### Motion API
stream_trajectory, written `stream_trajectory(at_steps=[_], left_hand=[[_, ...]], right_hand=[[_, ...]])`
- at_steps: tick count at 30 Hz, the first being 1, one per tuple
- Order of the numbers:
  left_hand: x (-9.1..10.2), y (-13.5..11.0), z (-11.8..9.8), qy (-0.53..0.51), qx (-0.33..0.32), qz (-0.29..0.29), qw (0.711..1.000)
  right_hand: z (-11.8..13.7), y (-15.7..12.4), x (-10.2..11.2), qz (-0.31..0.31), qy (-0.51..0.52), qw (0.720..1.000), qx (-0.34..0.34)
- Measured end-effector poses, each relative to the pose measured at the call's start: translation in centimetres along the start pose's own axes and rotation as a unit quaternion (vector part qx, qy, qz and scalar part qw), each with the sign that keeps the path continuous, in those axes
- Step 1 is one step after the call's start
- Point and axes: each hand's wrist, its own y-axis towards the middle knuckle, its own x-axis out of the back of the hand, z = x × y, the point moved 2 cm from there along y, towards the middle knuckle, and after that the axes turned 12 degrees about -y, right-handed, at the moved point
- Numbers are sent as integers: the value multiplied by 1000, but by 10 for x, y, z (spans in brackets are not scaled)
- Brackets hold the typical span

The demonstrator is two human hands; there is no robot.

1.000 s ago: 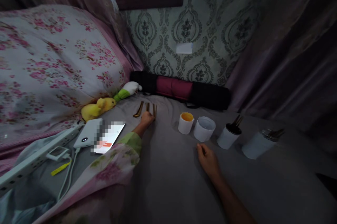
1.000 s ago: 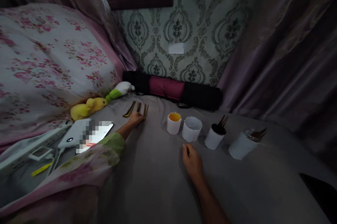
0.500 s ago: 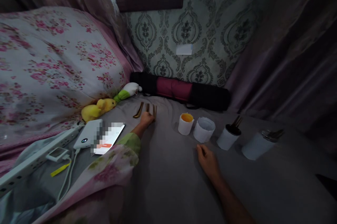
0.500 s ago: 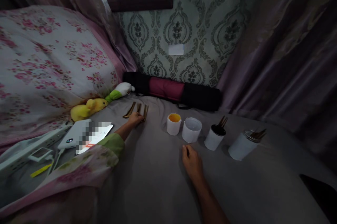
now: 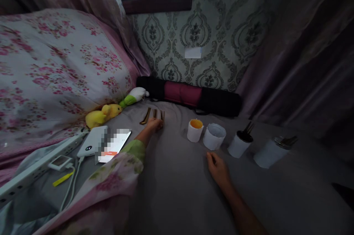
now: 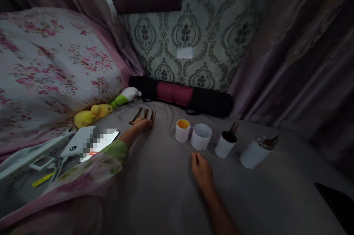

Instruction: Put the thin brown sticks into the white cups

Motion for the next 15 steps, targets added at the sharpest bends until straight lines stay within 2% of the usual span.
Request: stream_trajectory(at_steps=[4,15], left_hand=[[-3,-2,1,-36,36,18,999],[-6,1,10,-151,71,30,986]], right_hand=[[1,-1,0,-5,-3,1000,-1],[0,0,-1,-5,-2,1000,2]])
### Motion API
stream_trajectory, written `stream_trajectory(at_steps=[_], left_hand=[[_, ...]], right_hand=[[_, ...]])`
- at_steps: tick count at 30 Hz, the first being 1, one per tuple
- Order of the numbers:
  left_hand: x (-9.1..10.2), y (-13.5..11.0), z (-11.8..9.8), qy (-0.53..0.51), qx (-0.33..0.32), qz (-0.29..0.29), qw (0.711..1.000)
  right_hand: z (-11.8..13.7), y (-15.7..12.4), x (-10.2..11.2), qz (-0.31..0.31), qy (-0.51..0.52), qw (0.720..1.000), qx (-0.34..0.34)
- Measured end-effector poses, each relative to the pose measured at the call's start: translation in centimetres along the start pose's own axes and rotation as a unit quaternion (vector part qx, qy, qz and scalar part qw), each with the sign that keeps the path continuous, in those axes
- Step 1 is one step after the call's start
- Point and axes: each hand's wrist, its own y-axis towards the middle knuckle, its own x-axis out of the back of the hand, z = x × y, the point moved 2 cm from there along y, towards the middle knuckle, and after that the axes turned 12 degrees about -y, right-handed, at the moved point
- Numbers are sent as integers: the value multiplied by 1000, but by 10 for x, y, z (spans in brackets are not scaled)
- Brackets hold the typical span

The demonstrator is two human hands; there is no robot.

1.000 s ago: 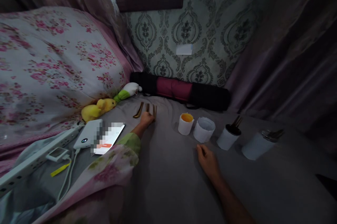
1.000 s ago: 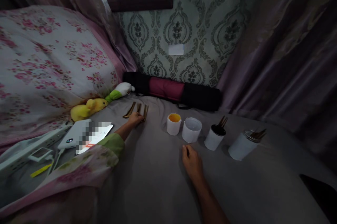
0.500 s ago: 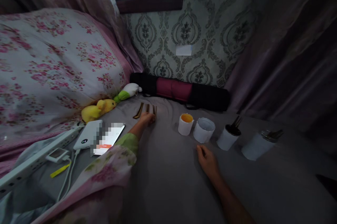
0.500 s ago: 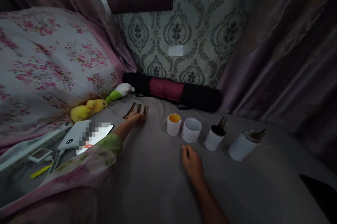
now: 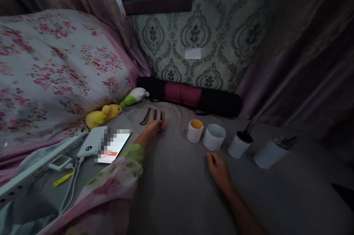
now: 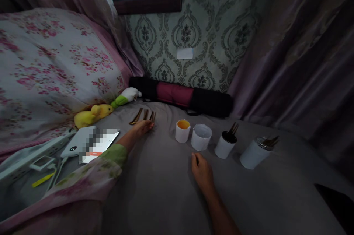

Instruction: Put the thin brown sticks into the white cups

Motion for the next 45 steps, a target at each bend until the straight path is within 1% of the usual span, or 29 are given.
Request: stream_trajectory(at_steps=[8,16,21,31,41,45], left_hand=[[0,-4,5,-52,10,27,998],[3,-15,16,-80,1,60,995],[5,-22,23,-102,-17,58,993],[1,-49,41,-152,-27,74,985],[-8,-75,69,-190,-6,94,977],[-13,-87,75,-201,4,100,975]], right_hand=[[1,-1,1,1,0,1000,-5],[-1,0,0,0,-9,1000,-7],[0,0,0,0,-1,1000,-4],[4,-1,4,1,-5,1000,-7],[3,-1,3,12,-9,1000,-13],[3,-1,2,2,-7,1000,-12]])
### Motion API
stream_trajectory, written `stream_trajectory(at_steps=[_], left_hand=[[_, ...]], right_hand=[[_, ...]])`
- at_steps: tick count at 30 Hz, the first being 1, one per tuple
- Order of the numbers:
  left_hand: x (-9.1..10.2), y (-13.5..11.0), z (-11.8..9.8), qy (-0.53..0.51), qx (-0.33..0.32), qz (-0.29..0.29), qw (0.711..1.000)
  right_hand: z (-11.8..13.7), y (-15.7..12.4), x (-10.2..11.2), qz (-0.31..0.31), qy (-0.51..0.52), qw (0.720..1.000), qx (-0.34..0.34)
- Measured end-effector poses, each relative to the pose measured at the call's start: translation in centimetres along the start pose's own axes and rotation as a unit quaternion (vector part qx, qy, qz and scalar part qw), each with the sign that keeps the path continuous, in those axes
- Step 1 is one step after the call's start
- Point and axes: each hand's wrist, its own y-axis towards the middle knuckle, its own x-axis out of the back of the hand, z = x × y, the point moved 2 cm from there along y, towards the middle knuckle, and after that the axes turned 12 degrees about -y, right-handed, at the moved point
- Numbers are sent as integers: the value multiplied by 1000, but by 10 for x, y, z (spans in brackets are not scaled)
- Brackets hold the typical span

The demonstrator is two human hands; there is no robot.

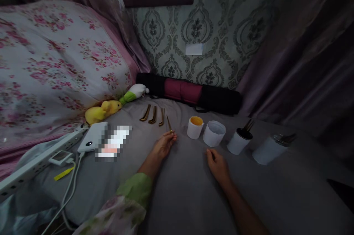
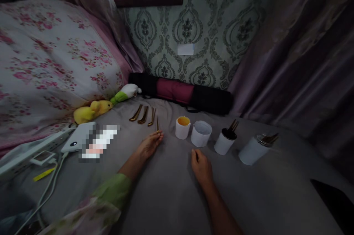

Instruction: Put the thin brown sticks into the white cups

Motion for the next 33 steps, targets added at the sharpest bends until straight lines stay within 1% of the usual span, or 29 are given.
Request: stream_trajectory(at_steps=[9,21,25,28,33], left_hand=[[-7,-22,18,-16,26,12,999],[-16,-41,42,14,23,42,999],[-17,-45,50,29,16,62,998],[-17,-45,53,38,10,67,997],[-15,-43,55,87,-28,79,993]], right_hand=[[0,0,-1,6,5,1000,-3],[2,0,1,8,2,1000,-7],[0,1,-1,5,9,1000,0],[0,1,-2,6,12,1000,0],[1,0,-1,6,19,1000,-3]])
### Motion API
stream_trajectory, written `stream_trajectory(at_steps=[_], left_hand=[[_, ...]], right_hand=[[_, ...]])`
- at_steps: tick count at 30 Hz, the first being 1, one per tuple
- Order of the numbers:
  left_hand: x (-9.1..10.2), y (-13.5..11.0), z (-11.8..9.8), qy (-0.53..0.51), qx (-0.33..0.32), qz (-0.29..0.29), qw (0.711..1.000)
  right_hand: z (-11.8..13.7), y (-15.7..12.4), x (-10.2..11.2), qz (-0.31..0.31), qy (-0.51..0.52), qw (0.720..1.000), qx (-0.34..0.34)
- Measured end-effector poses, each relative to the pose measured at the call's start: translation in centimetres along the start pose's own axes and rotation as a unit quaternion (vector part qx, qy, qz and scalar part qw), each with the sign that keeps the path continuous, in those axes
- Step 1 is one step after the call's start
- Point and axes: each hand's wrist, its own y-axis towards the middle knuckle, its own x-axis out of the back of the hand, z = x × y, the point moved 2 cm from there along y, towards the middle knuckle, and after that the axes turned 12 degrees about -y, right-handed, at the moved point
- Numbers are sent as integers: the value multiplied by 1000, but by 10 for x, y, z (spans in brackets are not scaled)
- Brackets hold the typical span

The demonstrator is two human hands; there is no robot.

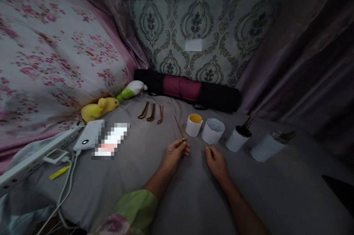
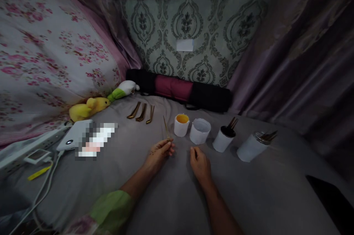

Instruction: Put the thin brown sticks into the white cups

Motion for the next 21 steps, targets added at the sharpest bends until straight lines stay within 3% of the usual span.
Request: stream_trajectory(at_steps=[15,21], left_hand=[[5,4,-4,136,-97,-11,986],[8,3,-3,266,-173,19,948]], right_hand=[[4,-2,5,5,2,1000,6],[1,-3,3,-6,24,1000,19]])
